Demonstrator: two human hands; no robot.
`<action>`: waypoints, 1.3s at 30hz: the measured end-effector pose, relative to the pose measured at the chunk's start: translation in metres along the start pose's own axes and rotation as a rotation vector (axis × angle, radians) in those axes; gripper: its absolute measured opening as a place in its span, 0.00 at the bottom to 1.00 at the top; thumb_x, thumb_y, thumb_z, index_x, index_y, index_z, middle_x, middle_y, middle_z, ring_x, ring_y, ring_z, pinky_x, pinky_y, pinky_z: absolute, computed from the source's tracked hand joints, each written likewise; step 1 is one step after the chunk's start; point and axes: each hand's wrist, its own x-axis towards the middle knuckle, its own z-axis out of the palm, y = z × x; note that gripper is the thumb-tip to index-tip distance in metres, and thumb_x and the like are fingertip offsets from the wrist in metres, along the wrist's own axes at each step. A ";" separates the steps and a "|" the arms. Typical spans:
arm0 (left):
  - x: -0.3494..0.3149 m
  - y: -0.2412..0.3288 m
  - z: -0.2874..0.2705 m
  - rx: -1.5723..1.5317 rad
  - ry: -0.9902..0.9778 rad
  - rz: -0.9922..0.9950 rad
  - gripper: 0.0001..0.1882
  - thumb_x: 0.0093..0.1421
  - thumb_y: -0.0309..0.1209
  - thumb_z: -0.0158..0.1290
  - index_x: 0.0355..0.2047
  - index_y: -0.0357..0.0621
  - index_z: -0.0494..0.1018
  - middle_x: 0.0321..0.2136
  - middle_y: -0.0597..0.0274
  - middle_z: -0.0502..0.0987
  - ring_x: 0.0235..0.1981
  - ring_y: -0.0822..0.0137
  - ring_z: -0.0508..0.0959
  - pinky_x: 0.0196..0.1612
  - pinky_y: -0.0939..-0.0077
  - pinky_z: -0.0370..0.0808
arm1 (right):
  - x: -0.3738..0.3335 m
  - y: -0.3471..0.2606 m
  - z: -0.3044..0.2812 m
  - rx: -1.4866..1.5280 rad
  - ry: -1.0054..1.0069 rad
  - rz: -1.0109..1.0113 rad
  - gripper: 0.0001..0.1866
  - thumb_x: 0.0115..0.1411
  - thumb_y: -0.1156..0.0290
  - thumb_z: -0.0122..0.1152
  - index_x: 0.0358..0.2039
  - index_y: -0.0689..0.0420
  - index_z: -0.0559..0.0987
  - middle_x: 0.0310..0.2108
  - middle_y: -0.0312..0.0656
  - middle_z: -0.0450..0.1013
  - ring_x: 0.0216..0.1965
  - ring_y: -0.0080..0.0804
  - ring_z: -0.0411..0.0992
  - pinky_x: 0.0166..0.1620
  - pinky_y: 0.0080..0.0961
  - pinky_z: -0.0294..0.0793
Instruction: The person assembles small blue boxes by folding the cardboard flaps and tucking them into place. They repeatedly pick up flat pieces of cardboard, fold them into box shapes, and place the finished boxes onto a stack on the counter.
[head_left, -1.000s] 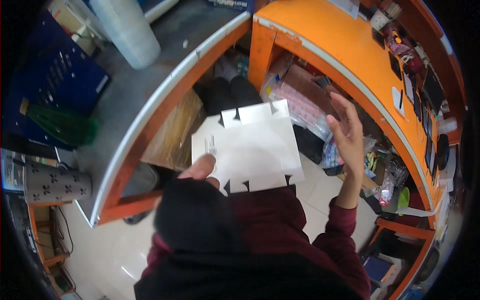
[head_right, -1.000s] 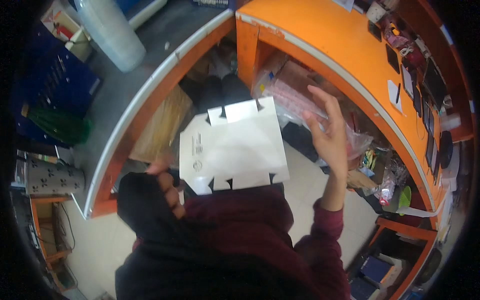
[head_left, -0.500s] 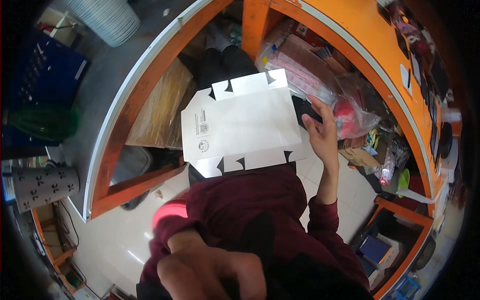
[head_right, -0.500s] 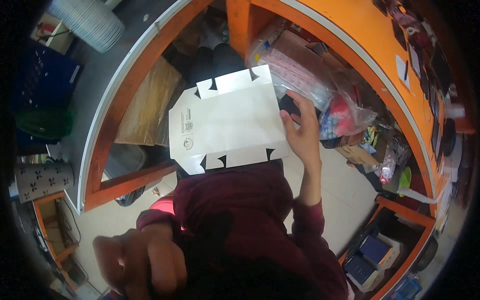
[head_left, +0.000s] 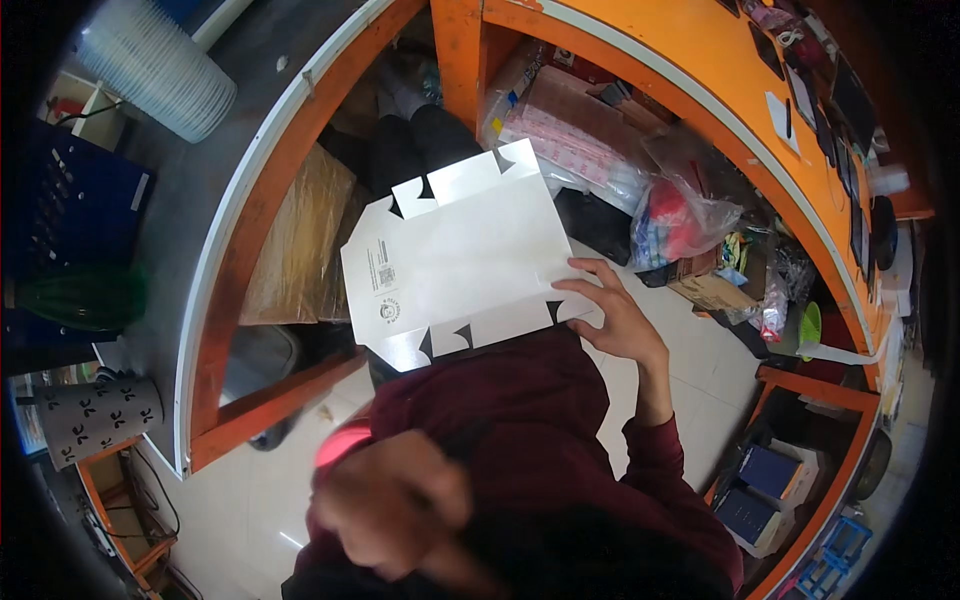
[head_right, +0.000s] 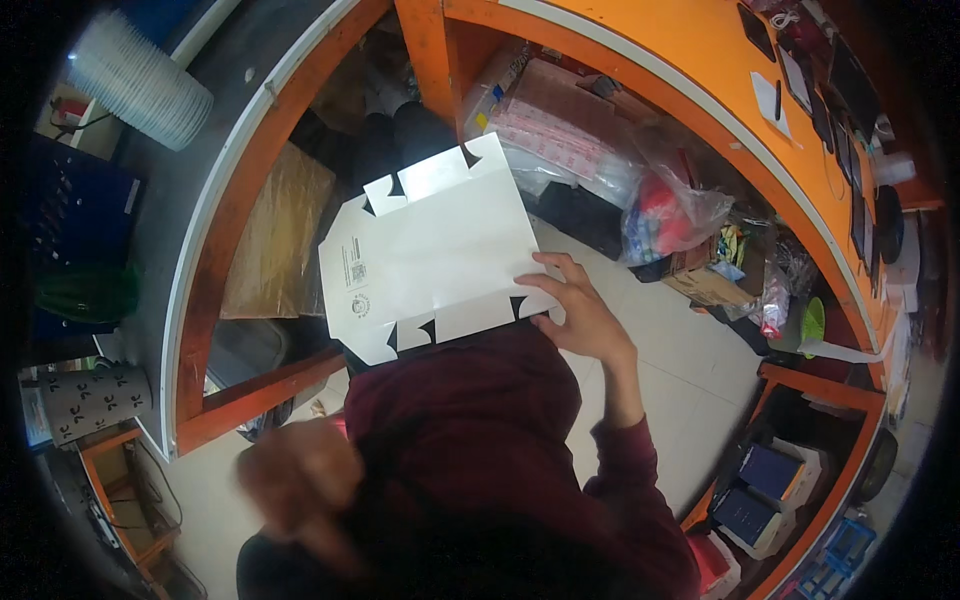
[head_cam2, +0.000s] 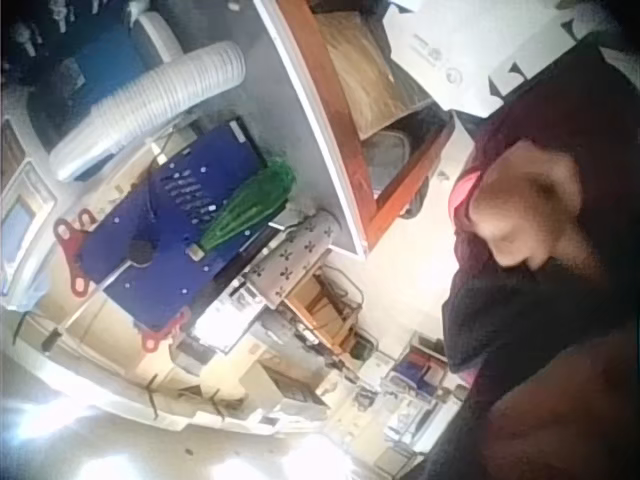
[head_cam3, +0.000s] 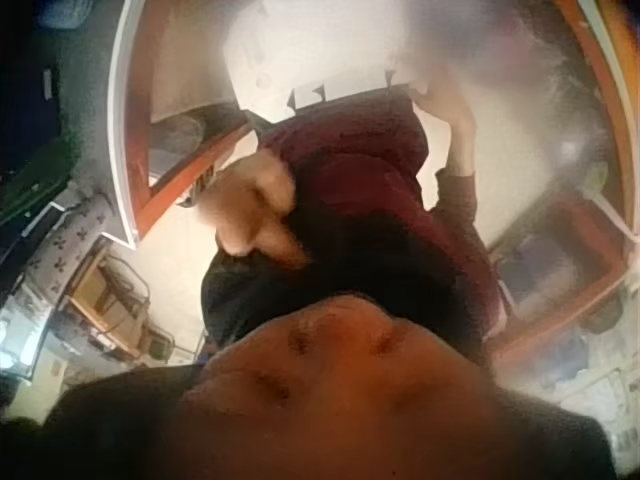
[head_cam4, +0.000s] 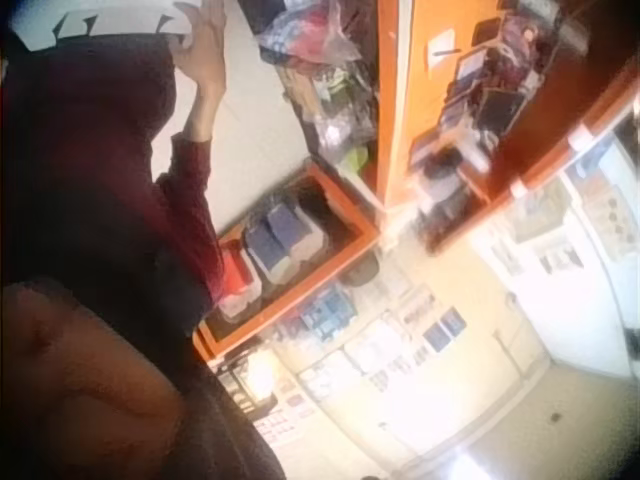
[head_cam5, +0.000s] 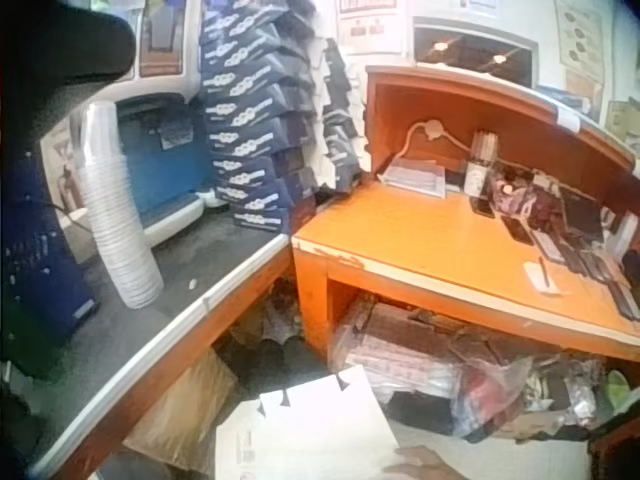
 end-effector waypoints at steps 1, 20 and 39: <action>0.002 -0.001 -0.002 0.028 -0.009 -0.131 0.17 0.65 0.43 0.52 0.30 0.40 0.71 0.24 0.54 0.75 0.25 0.54 0.76 0.28 0.64 0.72 | 0.002 0.006 0.004 -0.003 0.021 0.007 0.30 0.48 0.82 0.67 0.54 0.49 0.79 0.62 0.46 0.64 0.64 0.48 0.63 0.63 0.40 0.66; -0.040 -0.079 -0.119 0.880 -0.005 -1.281 0.18 0.56 0.34 0.67 0.46 0.41 0.82 0.43 0.53 0.84 0.41 0.60 0.84 0.47 0.68 0.79 | 0.030 -0.012 0.011 0.220 0.407 -0.191 0.13 0.52 0.87 0.63 0.37 0.59 0.85 0.43 0.46 0.79 0.43 0.42 0.80 0.43 0.30 0.79; 0.185 -0.133 -0.091 1.454 -0.070 0.196 0.12 0.55 0.21 0.58 0.40 0.42 0.81 0.37 0.59 0.82 0.40 0.55 0.82 0.43 0.66 0.78 | 0.050 -0.066 -0.163 -0.295 1.310 -0.652 0.16 0.46 0.89 0.63 0.36 0.60 0.84 0.39 0.50 0.81 0.40 0.44 0.80 0.44 0.30 0.78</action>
